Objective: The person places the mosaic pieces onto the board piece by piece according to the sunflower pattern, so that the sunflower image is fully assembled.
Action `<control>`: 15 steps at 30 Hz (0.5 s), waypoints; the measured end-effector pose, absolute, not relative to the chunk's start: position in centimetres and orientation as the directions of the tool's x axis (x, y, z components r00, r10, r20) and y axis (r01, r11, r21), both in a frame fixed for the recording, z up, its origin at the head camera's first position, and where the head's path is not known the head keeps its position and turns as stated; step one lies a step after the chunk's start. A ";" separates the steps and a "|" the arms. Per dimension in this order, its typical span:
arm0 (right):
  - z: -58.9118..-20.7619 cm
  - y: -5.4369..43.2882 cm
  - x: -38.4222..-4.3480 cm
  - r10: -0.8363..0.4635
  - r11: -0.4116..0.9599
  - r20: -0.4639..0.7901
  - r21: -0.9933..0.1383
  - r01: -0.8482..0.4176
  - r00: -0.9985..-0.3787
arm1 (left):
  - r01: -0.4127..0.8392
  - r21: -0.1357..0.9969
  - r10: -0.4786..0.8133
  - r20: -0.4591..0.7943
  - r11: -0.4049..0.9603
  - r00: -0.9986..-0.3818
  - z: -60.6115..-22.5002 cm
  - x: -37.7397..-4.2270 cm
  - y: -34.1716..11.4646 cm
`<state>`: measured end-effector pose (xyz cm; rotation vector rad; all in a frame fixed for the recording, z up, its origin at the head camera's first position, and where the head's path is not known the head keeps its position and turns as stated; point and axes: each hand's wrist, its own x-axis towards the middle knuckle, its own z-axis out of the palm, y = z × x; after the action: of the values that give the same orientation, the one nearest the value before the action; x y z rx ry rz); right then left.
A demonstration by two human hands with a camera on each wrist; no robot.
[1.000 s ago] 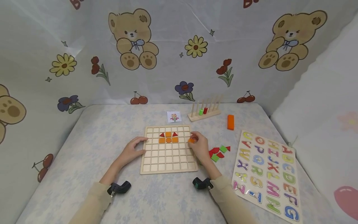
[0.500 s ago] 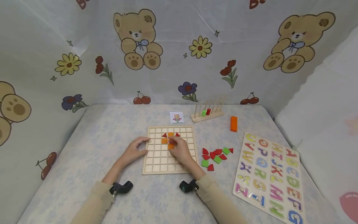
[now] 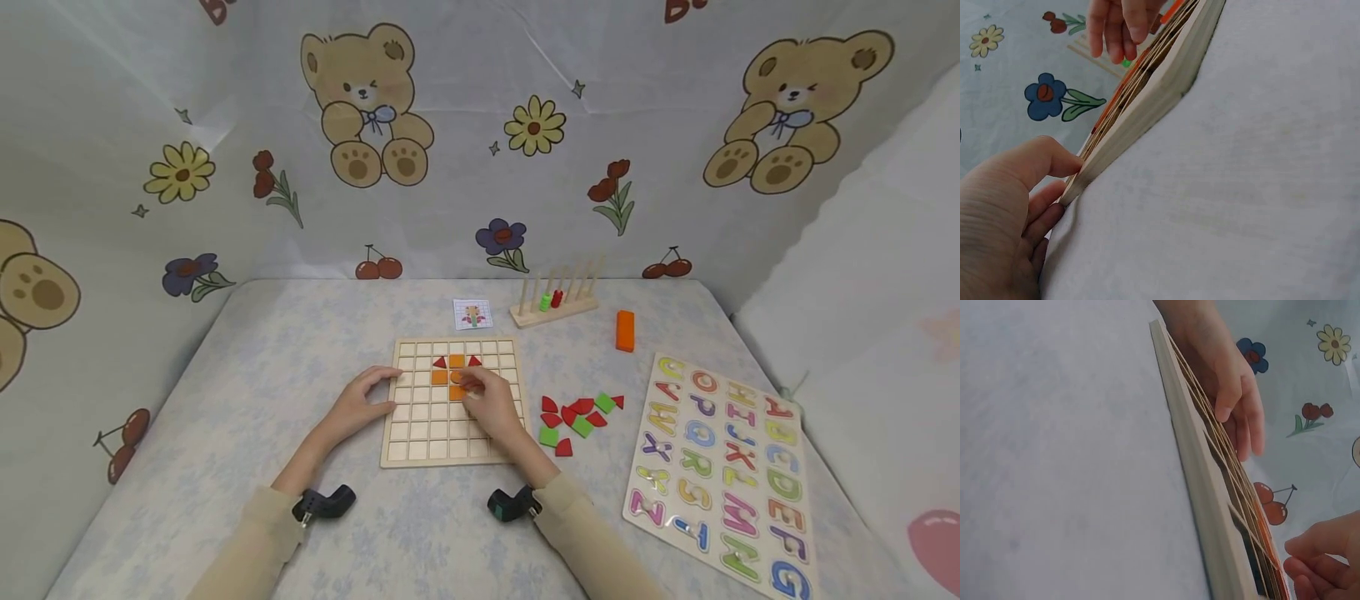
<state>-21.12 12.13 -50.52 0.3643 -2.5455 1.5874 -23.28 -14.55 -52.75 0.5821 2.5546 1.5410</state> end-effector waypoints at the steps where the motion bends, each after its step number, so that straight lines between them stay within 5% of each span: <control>1: -50.4 12.6 -20.9 -0.124 0.421 0.220 -0.871 -0.252 -0.968 | 0.270 0.868 0.375 0.107 0.416 -0.921 -52.8 -23.3 -14.5; 15: -49.5 22.8 -17.8 0.166 0.631 0.150 -0.776 -0.012 -0.975 | 0.262 0.862 0.364 0.098 0.435 -0.926 -53.1 -23.3 -14.6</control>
<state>-17.84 22.77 -49.51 -0.1265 -2.6454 1.2608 -23.33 -14.56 -53.06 0.5631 2.5731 1.5168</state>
